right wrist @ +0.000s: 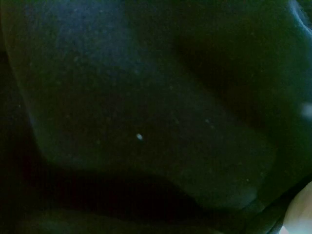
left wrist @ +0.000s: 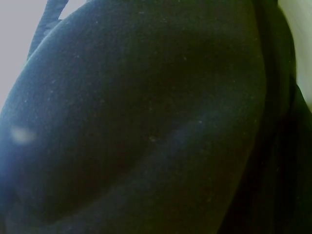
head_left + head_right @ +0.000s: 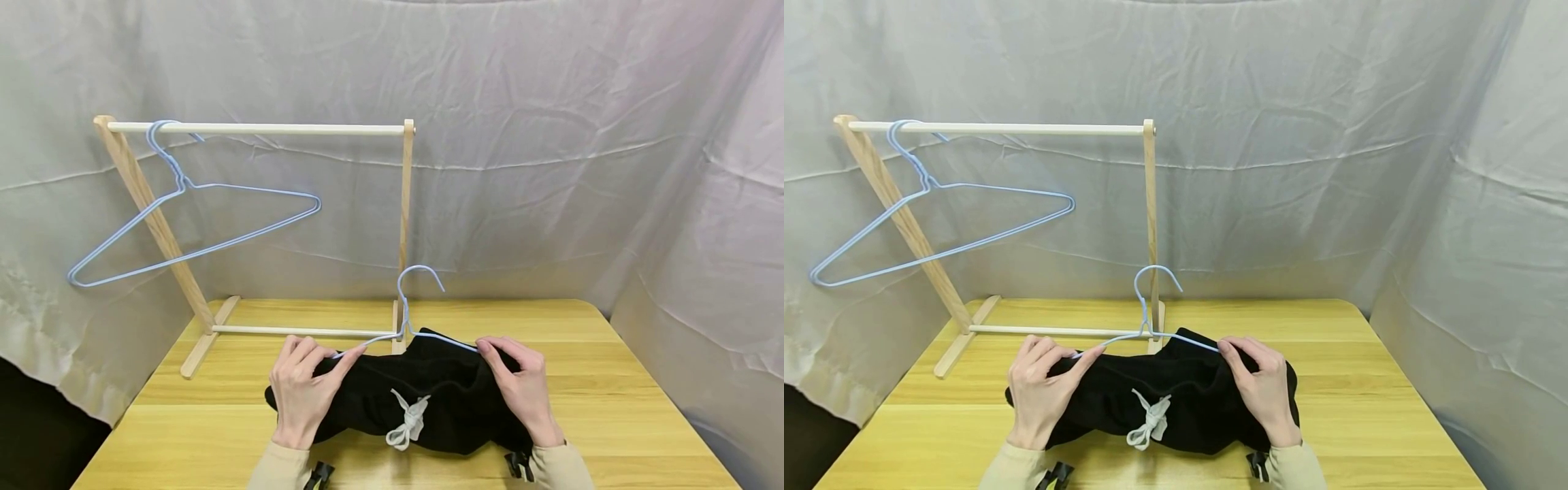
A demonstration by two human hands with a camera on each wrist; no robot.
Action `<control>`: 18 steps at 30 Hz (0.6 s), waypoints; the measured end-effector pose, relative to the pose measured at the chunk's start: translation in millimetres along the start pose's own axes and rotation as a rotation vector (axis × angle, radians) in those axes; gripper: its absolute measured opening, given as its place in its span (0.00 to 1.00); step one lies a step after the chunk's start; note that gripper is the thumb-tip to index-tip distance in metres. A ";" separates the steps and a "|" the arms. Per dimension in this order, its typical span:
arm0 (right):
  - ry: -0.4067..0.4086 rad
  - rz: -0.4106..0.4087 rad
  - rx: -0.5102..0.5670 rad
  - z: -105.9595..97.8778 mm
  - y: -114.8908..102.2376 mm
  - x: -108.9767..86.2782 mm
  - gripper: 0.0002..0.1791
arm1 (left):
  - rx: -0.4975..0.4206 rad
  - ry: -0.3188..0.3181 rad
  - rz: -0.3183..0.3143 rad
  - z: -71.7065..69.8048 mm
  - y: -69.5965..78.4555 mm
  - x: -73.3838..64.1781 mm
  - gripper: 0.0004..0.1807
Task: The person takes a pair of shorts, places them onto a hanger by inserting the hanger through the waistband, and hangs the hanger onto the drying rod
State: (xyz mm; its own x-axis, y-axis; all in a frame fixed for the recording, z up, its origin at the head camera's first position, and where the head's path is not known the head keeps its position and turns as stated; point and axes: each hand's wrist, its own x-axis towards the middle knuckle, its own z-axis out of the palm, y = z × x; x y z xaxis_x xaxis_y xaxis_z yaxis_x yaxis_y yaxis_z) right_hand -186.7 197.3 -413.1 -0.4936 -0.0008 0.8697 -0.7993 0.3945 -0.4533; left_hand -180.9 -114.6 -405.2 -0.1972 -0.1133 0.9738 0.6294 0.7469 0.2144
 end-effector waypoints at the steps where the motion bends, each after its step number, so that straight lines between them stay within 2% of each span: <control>1: 0.002 0.001 0.000 0.2 -0.1 -0.2 0.14 | -0.002 -0.003 0.000 -0.1 -0.2 -0.1 0.28; 7: 0.005 0.026 0.003 -0.3 -1.7 -1.2 0.08 | 0.009 -0.048 -0.003 -0.9 -0.6 -0.3 0.29; 11: -0.002 0.090 -0.015 -1.6 -5.1 -1.9 0.03 | 0.012 -0.094 -0.015 -1.6 0.6 1.1 0.29; 14: -0.012 0.128 -0.044 -2.5 -8.3 -0.9 0.05 | -0.007 -0.163 -0.031 -2.3 3.7 2.2 0.28; 18: -0.022 0.147 -0.091 -1.9 -11.6 2.6 0.10 | -0.020 -0.325 -0.027 -1.3 9.9 6.1 0.15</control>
State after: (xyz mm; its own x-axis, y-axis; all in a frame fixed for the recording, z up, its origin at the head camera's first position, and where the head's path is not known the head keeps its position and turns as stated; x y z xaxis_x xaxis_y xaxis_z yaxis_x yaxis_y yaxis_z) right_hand -178.1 194.6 -405.2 -0.6108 0.0432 0.7906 -0.6843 0.4736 -0.5545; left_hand -174.9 -108.8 -397.1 -0.4417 0.0841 0.8932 0.6343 0.7334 0.2446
